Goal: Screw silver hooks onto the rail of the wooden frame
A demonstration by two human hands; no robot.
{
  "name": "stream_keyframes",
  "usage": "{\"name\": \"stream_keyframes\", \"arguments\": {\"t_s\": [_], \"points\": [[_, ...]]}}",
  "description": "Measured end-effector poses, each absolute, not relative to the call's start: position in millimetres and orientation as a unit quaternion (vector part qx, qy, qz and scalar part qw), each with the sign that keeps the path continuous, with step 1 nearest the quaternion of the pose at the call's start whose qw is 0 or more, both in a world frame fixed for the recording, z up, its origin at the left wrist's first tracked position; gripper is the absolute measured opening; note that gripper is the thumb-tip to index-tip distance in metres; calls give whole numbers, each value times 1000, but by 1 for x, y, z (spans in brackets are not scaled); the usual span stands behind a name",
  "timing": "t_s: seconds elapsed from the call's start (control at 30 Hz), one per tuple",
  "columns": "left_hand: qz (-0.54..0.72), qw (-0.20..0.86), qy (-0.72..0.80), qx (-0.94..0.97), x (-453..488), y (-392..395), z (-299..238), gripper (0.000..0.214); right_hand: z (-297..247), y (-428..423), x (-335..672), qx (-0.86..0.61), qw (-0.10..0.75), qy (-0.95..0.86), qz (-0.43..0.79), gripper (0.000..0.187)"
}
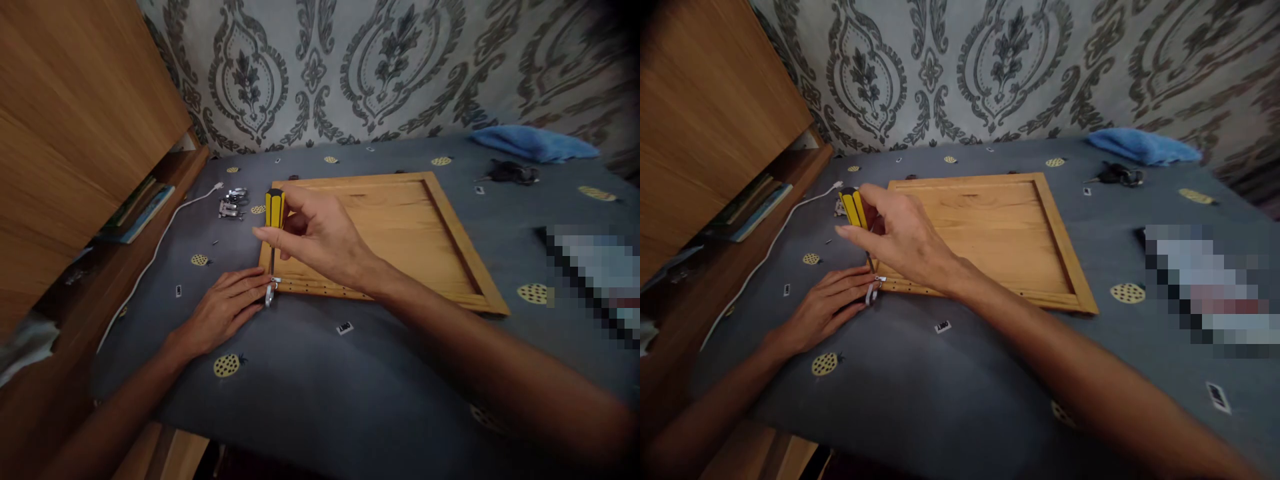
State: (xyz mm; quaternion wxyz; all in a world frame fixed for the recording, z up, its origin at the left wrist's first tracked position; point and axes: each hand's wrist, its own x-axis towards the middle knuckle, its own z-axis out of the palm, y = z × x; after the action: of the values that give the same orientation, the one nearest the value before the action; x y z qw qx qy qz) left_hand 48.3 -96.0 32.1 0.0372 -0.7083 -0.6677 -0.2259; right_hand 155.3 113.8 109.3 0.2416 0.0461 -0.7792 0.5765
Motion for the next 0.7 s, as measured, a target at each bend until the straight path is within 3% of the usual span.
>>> {"name": "stream_keyframes", "arguments": {"t_s": [0.7], "points": [[-214,45,-662,-717,47,-95,33,39,100,113,151,70,245,-820,512,33]]}}
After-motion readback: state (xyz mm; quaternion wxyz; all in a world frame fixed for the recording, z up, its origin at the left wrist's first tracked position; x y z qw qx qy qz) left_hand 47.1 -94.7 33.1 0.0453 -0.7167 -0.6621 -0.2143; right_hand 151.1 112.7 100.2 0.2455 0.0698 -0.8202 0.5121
